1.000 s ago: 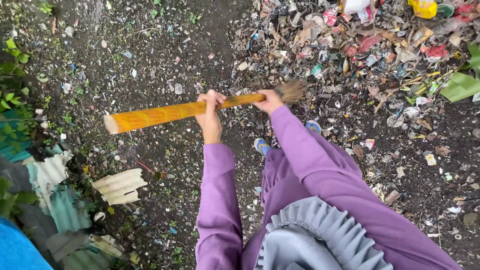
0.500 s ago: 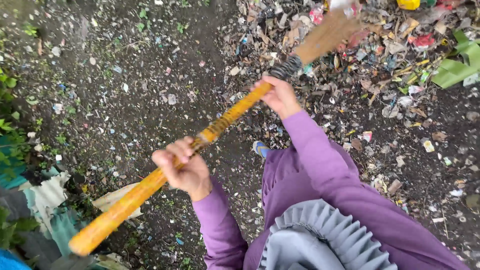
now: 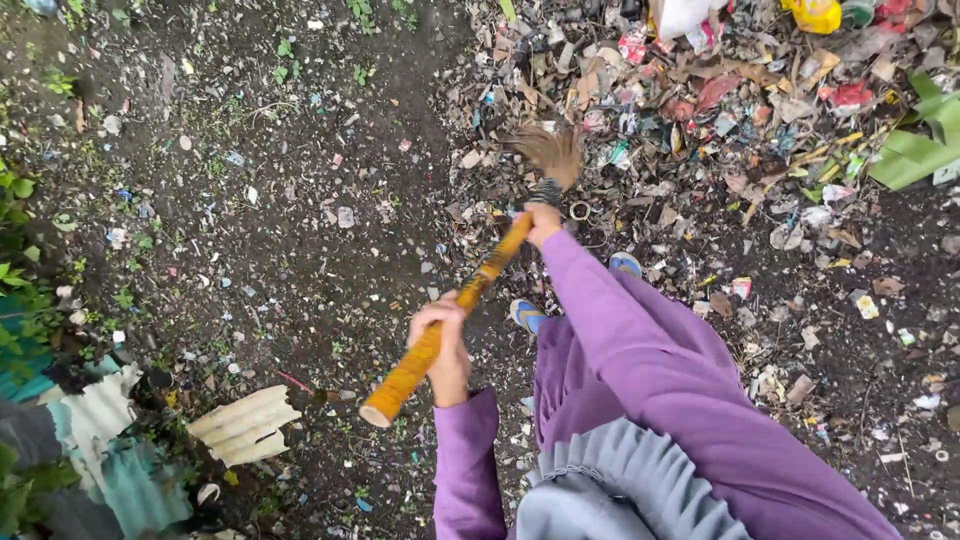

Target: Sweeping trash and debris in a yard using a broom

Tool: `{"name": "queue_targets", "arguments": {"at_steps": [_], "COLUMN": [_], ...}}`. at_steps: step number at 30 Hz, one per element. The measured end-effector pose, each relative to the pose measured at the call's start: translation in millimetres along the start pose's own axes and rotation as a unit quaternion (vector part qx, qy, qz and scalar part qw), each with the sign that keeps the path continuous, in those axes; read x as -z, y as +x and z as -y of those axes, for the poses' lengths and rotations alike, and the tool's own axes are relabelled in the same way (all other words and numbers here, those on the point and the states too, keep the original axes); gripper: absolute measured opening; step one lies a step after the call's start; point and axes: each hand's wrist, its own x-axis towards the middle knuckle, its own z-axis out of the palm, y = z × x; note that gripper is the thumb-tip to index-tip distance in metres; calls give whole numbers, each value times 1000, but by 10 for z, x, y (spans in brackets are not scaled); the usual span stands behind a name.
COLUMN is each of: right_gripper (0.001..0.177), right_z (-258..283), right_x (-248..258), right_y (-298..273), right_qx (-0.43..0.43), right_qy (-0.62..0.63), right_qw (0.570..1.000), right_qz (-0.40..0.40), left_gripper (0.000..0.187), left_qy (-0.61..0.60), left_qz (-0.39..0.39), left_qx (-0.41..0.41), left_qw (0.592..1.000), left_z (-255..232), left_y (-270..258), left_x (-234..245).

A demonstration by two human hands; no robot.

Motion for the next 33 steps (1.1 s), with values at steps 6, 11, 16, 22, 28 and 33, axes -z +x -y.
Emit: {"name": "queue_targets", "arguments": {"at_steps": [6, 11, 16, 22, 28, 33], "right_gripper": [21, 24, 21, 29, 27, 10], "right_z": [971, 1223, 461, -426, 482, 1026], "right_x": [-50, -248, -890, -852, -350, -314], "right_y": [-1522, -2171, -2233, -998, -631, -2039], "right_qx": [79, 87, 32, -68, 62, 108], "right_qy": [122, 205, 82, -49, 12, 124], "right_qw": [989, 972, 993, 993, 997, 983], "right_qz": [29, 72, 80, 78, -37, 83], "left_gripper": [13, 19, 21, 22, 21, 23], "left_qy": [-62, -111, -41, 25, -15, -116], "left_qz": [136, 174, 152, 112, 152, 217], "left_qx": [-29, -55, -97, -128, -43, -41], "left_qw": [988, 977, 983, 985, 987, 968], "left_z": [-386, -756, -1024, -82, -201, -775], "left_y": [310, 378, 209, 133, 235, 384], "left_x": [-691, -589, -21, 327, -343, -509]}}
